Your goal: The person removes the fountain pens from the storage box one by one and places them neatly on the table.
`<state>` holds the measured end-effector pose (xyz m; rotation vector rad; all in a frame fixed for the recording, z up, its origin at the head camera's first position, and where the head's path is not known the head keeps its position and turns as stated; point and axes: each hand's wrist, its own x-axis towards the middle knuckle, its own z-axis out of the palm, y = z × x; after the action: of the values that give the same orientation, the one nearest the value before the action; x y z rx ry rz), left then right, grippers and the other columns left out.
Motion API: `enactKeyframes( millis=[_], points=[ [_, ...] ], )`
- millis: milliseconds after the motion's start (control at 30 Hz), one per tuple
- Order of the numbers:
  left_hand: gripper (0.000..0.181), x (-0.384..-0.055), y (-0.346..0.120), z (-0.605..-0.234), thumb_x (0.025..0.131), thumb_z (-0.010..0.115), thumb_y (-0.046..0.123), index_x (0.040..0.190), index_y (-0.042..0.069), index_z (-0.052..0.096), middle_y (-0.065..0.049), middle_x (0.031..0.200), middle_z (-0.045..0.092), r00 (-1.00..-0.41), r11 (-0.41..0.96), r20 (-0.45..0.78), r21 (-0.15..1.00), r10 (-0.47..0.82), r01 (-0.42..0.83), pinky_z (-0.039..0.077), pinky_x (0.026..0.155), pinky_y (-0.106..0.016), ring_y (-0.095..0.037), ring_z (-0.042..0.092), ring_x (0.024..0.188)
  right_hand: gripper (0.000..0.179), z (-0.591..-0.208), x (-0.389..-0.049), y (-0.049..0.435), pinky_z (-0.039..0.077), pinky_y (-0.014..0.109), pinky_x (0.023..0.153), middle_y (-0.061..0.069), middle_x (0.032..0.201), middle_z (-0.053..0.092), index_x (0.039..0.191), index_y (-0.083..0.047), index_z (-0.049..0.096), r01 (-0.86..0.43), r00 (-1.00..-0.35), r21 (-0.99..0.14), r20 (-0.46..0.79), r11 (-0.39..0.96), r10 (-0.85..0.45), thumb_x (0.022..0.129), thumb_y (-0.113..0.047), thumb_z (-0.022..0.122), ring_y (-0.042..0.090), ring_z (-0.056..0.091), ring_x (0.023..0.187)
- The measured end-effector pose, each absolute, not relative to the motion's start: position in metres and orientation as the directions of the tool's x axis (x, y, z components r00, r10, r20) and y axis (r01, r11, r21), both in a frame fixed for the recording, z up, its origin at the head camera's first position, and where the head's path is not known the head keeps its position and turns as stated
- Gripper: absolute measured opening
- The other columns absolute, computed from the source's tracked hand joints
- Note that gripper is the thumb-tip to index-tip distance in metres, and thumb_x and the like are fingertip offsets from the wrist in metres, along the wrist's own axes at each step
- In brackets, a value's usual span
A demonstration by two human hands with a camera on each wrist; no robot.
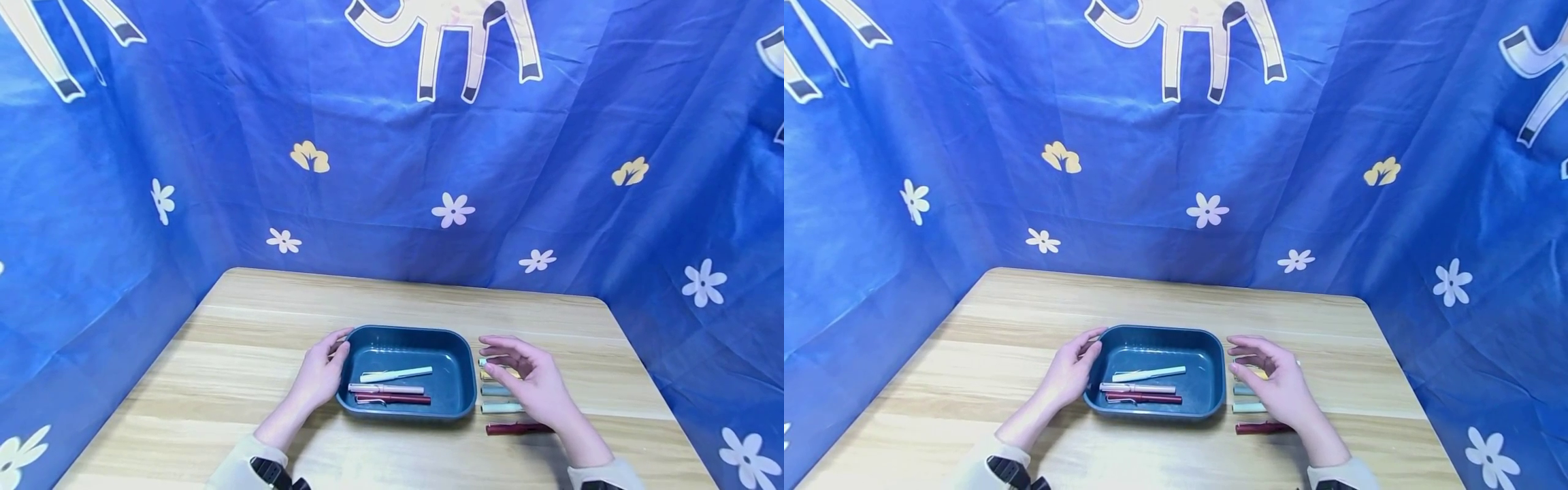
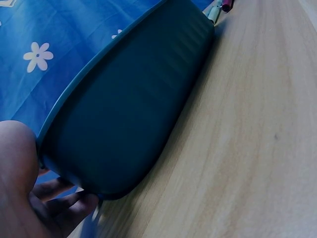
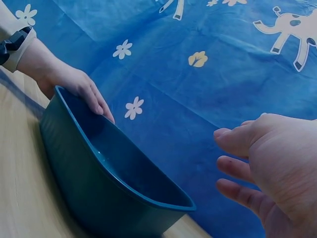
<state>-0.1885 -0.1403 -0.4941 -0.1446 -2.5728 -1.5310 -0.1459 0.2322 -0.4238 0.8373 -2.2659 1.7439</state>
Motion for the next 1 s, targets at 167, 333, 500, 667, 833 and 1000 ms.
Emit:
enactKeyframes(
  millis=[167, 333, 500, 667, 833, 1000],
  points=[
    [0.034, -0.189, -0.141, -0.495, 0.103, 0.049, 0.019, 0.136, 0.015, 0.057, -0.015, 0.123, 0.065, -0.986, 0.471, 0.165, 0.87, 0.008, 0.149, 0.047, 0.099, -0.049, -0.03, 0.062, 0.113, 0.04, -0.422, -0.147, 0.227, 0.055, 0.038, 0.087, 0.012, 0.125, 0.063, 0.128, 0.004, 0.059, -0.479, -0.852, -0.861, 0.41, 0.169, -0.326, 0.089, 0.006, 0.067, 0.031, 0.064, 0.107],
    [0.034, -0.189, -0.141, -0.495, 0.103, 0.049, 0.018, 0.136, 0.015, 0.057, -0.015, 0.122, 0.066, -0.986, 0.47, 0.167, 0.87, 0.005, 0.15, 0.047, 0.099, -0.049, -0.029, 0.062, 0.113, 0.04, -0.431, -0.153, 0.226, 0.056, 0.037, 0.086, 0.01, 0.126, 0.063, 0.128, 0.002, 0.059, -0.47, -0.852, -0.871, 0.406, 0.141, -0.33, 0.089, 0.005, 0.067, 0.042, 0.061, 0.108],
    [0.033, -0.189, -0.141, -0.495, 0.103, 0.05, 0.018, 0.135, 0.015, 0.058, -0.014, 0.122, 0.066, -0.985, 0.468, 0.172, 0.87, 0.004, 0.154, 0.048, 0.099, -0.049, -0.029, 0.062, 0.113, 0.041, -0.445, -0.162, 0.225, 0.057, 0.037, 0.082, 0.014, 0.125, 0.064, 0.128, 0.002, 0.059, -0.514, -0.822, -0.853, 0.458, 0.094, -0.339, 0.088, 0.006, 0.067, 0.04, 0.062, 0.106],
    [0.033, -0.188, -0.142, -0.495, 0.103, 0.05, 0.018, 0.135, 0.016, 0.058, -0.013, 0.121, 0.066, -0.985, 0.47, 0.175, 0.869, 0.005, 0.156, 0.048, 0.098, -0.048, -0.028, 0.062, 0.113, 0.039, -0.448, -0.166, 0.219, 0.057, 0.038, 0.085, 0.017, 0.125, 0.063, 0.128, -0.002, 0.061, -0.499, -0.825, -0.863, 0.444, 0.08, -0.35, 0.089, 0.0, 0.068, 0.039, 0.061, 0.108],
    [0.033, -0.188, -0.141, -0.494, 0.103, 0.049, 0.018, 0.135, 0.015, 0.058, -0.013, 0.119, 0.067, -0.985, 0.461, 0.17, 0.874, 0.007, 0.154, 0.048, 0.098, -0.048, -0.027, 0.063, 0.111, 0.038, -0.449, -0.169, 0.211, 0.054, 0.039, 0.09, 0.01, 0.126, 0.064, 0.128, -0.004, 0.062, -0.477, -0.833, -0.875, 0.418, 0.086, -0.362, 0.09, -0.002, 0.069, 0.032, 0.062, 0.111],
    [0.033, -0.188, -0.141, -0.495, 0.103, 0.049, 0.018, 0.135, 0.014, 0.058, -0.013, 0.12, 0.067, -0.986, 0.459, 0.168, 0.875, 0.011, 0.154, 0.047, 0.099, -0.048, -0.027, 0.062, 0.112, 0.038, -0.45, -0.172, 0.203, 0.054, 0.039, 0.091, 0.011, 0.125, 0.064, 0.127, -0.001, 0.061, -0.475, -0.824, -0.878, 0.421, 0.058, -0.379, 0.09, -0.002, 0.068, 0.033, 0.061, 0.112]
  ],
)
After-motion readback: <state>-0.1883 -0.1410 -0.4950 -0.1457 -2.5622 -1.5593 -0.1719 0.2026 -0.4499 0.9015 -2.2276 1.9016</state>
